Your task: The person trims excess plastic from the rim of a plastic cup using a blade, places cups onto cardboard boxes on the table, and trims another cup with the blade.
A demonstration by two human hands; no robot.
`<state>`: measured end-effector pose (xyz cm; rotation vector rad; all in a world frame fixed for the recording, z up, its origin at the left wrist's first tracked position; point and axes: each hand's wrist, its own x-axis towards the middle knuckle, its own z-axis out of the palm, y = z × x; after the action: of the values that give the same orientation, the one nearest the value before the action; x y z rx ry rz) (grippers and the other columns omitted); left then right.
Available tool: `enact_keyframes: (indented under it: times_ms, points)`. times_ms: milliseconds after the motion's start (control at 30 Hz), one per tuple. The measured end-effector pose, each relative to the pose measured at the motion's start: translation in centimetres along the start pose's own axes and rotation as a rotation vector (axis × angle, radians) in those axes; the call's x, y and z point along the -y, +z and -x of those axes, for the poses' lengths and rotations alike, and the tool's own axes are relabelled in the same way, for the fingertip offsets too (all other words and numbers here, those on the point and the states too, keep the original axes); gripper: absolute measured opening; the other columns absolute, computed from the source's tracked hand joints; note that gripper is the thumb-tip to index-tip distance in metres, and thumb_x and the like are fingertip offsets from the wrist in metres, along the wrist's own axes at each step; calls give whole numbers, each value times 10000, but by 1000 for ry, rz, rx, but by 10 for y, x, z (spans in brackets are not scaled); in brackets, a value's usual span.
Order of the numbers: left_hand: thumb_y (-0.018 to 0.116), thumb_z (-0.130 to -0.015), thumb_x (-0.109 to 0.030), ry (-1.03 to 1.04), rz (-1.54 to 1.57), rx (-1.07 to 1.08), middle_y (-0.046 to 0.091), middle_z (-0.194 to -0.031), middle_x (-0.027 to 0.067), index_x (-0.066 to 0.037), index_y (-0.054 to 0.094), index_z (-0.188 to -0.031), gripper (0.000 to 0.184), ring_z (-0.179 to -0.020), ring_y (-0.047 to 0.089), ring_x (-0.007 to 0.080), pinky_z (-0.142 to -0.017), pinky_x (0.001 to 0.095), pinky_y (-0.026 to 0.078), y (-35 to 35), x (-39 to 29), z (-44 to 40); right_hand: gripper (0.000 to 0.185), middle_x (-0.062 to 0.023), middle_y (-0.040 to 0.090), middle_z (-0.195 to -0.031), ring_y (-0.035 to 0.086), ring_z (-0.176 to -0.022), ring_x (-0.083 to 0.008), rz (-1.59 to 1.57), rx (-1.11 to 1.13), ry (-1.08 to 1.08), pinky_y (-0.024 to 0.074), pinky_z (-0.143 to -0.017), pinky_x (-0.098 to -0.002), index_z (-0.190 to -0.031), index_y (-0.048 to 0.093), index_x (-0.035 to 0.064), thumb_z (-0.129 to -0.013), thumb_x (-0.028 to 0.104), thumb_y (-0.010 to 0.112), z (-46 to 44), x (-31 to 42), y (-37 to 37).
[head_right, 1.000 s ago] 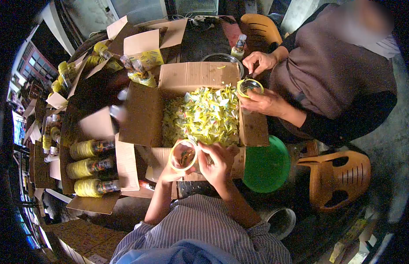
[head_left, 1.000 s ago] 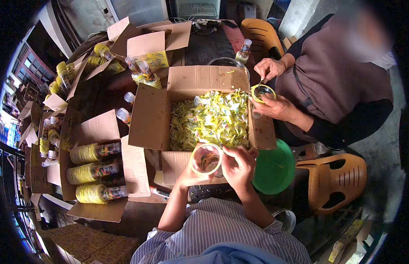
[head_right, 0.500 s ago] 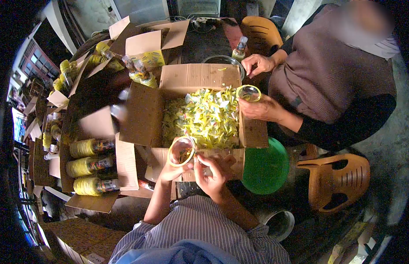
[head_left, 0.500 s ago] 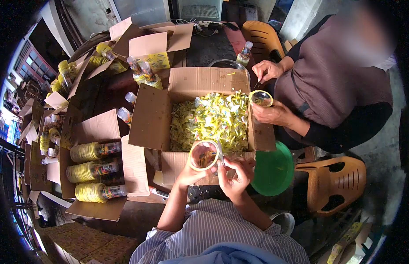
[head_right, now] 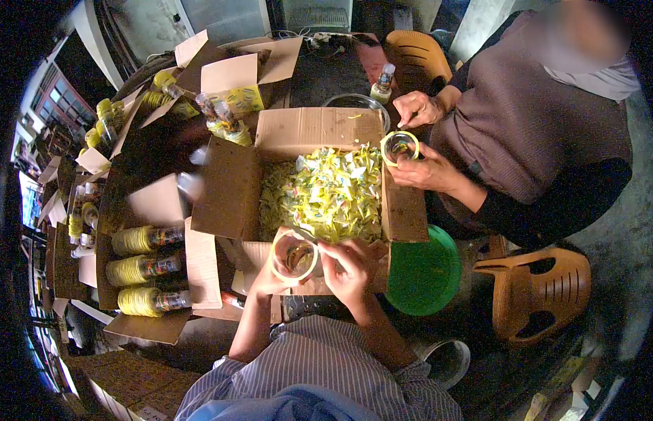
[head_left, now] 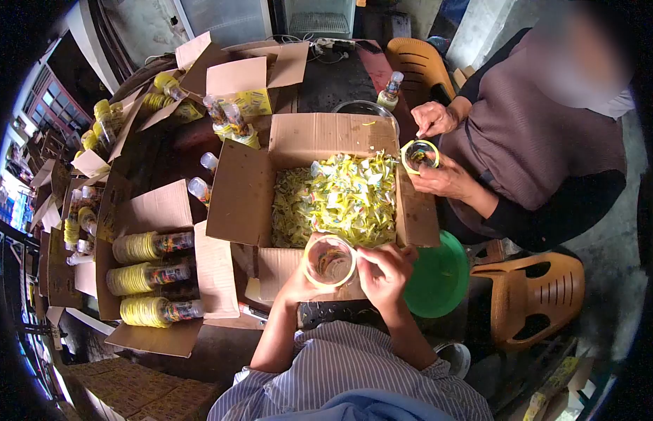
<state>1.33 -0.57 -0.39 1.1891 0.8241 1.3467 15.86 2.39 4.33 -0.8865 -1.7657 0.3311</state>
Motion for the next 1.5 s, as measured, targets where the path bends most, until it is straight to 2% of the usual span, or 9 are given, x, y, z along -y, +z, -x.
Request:
enact_keyframes:
  times_ms: [133, 400, 700, 800, 1033, 1167, 1233, 1300, 1500]
  points:
    - [696, -525, -23, 3, 12, -14, 396, -1038, 39, -71, 382, -1082, 641, -1038, 404, 153, -902, 297, 331, -2, 0, -1, 131, -51, 573, -635, 521, -553, -169, -251, -82, 213, 355, -588, -271, -719, 588, 48, -623, 7, 667, 6, 6, 1]
    - [682, -544, -8, -36, 107, -8, 402, -1052, 40, -74, 390, -1078, 612, -1041, 408, 150, -904, 299, 331, 0, 2, -3, 174, 11, 562, -591, 512, -532, -135, -4, -68, 64, 299, -655, -281, -730, 570, 85, -600, 13, 660, 12, 7, 5]
    - [716, -544, -78, -29, 119, 33, 416, -1066, 52, -49, 346, -1136, 700, -1055, 401, 160, -912, 300, 326, -1, 7, -2, 190, -28, 576, -644, 536, -556, -158, -26, 55, 2, 350, -580, -261, -782, 594, 62, -614, -5, 654, -5, -6, 4]
    - [714, -563, -72, -52, 166, 16, 420, -1071, 58, -39, 327, -1154, 708, -1058, 400, 162, -916, 299, 324, 1, 5, -3, 167, -30, 584, -646, 537, -572, -152, -243, -50, 319, 365, -610, -260, -772, 592, 40, -624, 0, 660, 0, -4, 8]
    - [686, -584, -42, -84, 202, 12, 418, -1078, 59, -41, 338, -1147, 662, -1065, 393, 162, -931, 308, 306, -2, 5, 0, 160, -35, 571, -618, 531, -577, -156, -46, 4, 73, 336, -713, -284, -739, 596, 51, -607, 9, 676, 0, 6, -2]
    - [681, -568, -53, -108, 150, 57, 416, -1104, 63, -44, 311, -1176, 712, -1065, 397, 174, -924, 310, 309, -1, 6, 3, 220, -100, 592, -729, 575, -642, -190, -114, 77, -31, 435, -541, -251, -851, 594, 8, -646, -70, 614, 2, 2, -3]
    - [657, -545, -65, -151, 148, 117, 423, -1113, 66, -45, 250, -1232, 799, -1071, 401, 189, -911, 297, 315, -2, 12, 7, 229, -84, 567, -675, 558, -597, -188, -11, 121, -54, 427, -510, -269, -859, 598, 30, -647, -52, 616, -1, 2, -6]
    - [666, -524, -135, -128, 168, 86, 433, -1077, 63, -39, 311, -1185, 756, -992, 443, 178, -876, 293, 342, 1, 12, 7, 225, -74, 552, -642, 547, -568, -183, 49, 115, -102, 419, -495, -274, -861, 597, 33, -650, -42, 617, -4, -3, -4]
    - [666, -513, -232, -105, 643, 156, 439, -917, 105, 1, 404, -989, 591, -833, 479, 202, -754, 380, 430, 9, 2, -1, 166, -54, 569, -675, 503, -537, -91, -147, -27, 172, 402, -496, -209, -791, 595, -1, -641, -34, 658, -5, -7, -7]
